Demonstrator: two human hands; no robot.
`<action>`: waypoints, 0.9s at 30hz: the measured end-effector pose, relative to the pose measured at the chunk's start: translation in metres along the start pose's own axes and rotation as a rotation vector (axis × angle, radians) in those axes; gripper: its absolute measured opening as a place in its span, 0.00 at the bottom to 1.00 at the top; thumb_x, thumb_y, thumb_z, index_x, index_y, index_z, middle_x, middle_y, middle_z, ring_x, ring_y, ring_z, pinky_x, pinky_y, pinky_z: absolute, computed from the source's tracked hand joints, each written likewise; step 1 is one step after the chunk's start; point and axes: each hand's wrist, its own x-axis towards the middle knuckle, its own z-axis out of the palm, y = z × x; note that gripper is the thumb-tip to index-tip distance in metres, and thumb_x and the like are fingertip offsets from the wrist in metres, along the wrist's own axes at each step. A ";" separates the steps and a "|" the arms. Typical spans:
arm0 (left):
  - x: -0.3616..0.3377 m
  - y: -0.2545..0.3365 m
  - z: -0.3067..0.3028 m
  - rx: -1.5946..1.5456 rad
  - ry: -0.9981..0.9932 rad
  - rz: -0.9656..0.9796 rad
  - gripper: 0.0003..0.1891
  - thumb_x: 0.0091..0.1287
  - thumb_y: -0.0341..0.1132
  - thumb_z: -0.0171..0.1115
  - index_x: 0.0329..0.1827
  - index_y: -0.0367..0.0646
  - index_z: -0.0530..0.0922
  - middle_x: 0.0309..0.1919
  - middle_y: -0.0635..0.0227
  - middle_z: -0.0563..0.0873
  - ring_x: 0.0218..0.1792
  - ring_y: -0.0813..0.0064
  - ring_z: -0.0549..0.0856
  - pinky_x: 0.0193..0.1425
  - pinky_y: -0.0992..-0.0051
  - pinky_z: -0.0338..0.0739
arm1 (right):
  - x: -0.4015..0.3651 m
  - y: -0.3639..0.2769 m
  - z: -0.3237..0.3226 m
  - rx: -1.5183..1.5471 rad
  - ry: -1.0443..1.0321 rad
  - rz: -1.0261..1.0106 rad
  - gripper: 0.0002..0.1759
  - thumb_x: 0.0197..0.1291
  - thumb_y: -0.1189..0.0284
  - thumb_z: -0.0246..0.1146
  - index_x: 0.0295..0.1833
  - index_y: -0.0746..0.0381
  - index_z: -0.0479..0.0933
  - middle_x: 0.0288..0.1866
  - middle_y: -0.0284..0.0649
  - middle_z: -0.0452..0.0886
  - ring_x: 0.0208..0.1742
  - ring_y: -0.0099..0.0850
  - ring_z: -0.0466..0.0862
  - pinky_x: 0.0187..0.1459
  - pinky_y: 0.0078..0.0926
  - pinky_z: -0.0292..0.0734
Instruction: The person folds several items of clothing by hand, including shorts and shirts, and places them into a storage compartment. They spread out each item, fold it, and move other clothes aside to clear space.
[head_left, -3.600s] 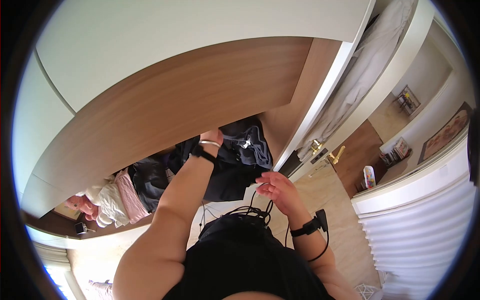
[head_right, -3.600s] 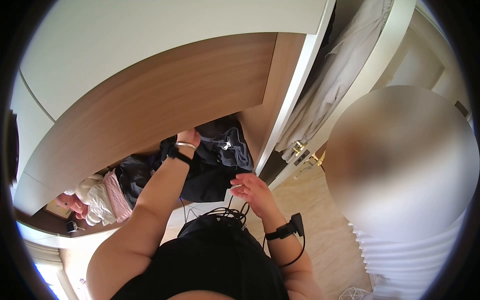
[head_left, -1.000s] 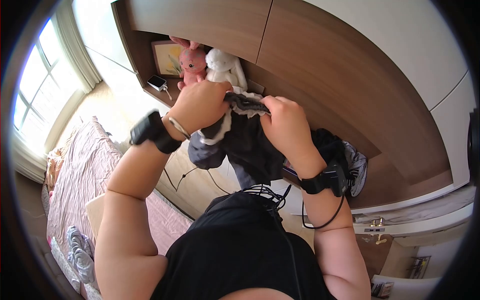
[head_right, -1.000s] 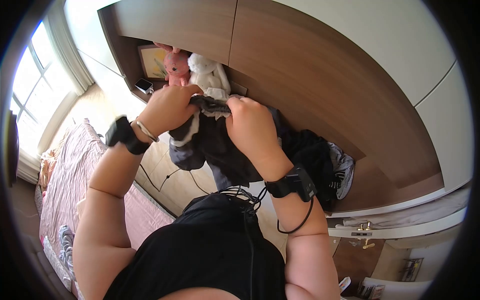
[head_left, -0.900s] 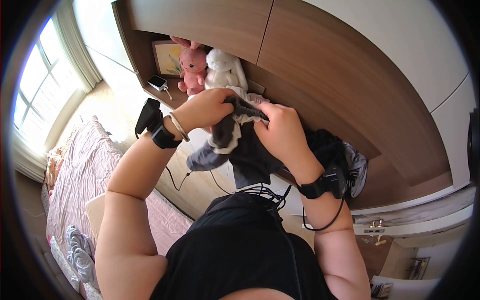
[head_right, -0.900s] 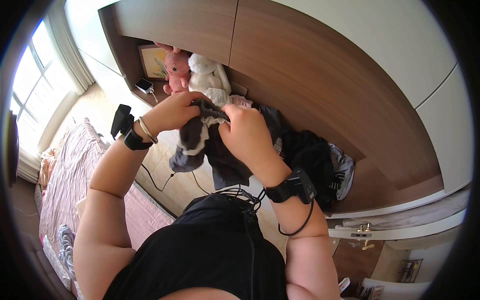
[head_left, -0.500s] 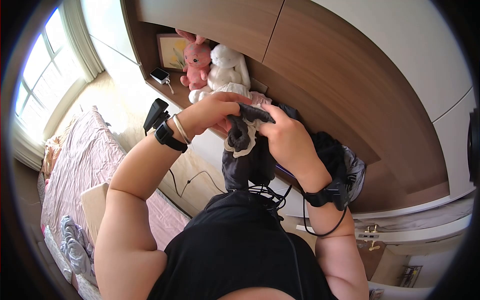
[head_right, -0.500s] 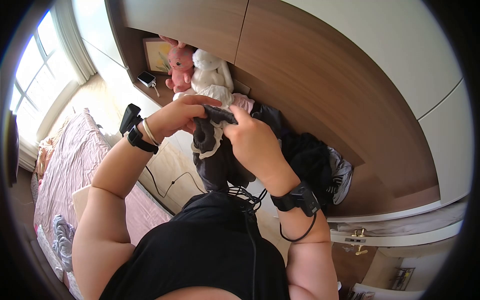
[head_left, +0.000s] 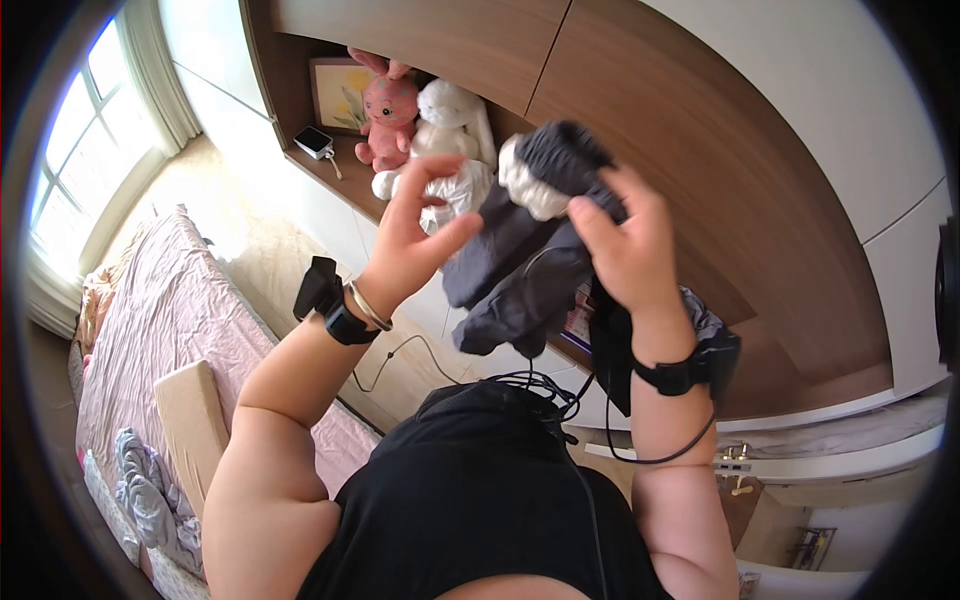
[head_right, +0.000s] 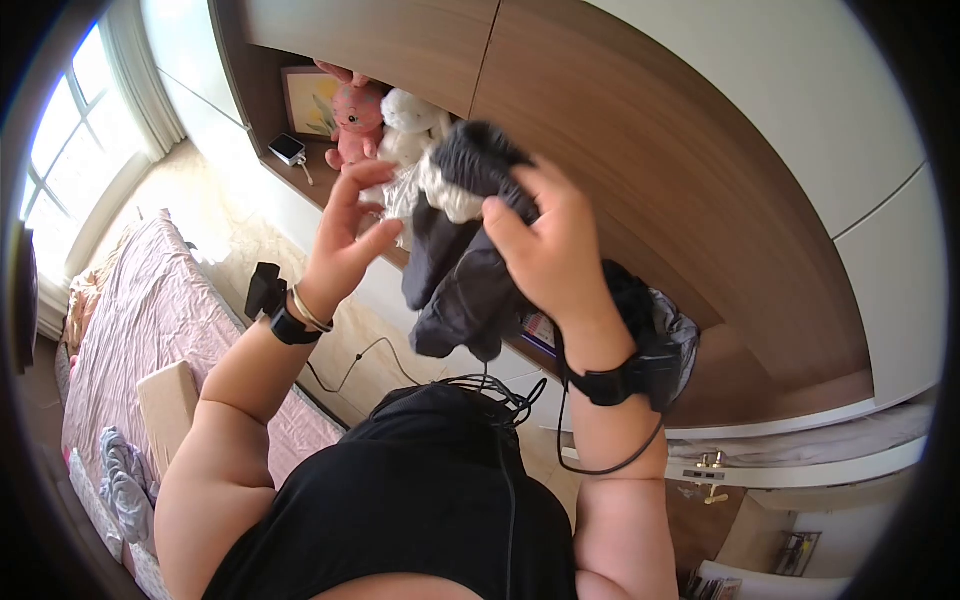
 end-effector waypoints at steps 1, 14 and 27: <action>0.000 -0.005 0.003 0.013 0.066 0.087 0.50 0.58 0.49 0.81 0.80 0.43 0.63 0.75 0.61 0.71 0.78 0.64 0.67 0.74 0.59 0.69 | 0.007 -0.013 -0.005 0.058 -0.054 -0.034 0.13 0.59 0.75 0.66 0.47 0.71 0.83 0.45 0.48 0.84 0.45 0.40 0.84 0.50 0.32 0.78; -0.001 -0.039 -0.011 -0.252 0.221 -0.004 0.16 0.63 0.25 0.71 0.54 0.36 0.81 0.40 0.76 0.85 0.45 0.81 0.82 0.55 0.76 0.77 | 0.038 -0.015 -0.044 0.282 0.081 0.158 0.14 0.60 0.80 0.63 0.50 0.72 0.85 0.38 0.29 0.82 0.35 0.16 0.76 0.37 0.16 0.69; -0.020 -0.085 -0.034 0.176 -0.716 -0.306 0.41 0.50 0.43 0.83 0.67 0.38 0.77 0.54 0.52 0.88 0.58 0.55 0.86 0.64 0.63 0.78 | 0.018 0.012 -0.013 0.224 -0.520 0.245 0.16 0.60 0.76 0.65 0.53 0.72 0.85 0.49 0.39 0.80 0.49 0.28 0.80 0.52 0.27 0.75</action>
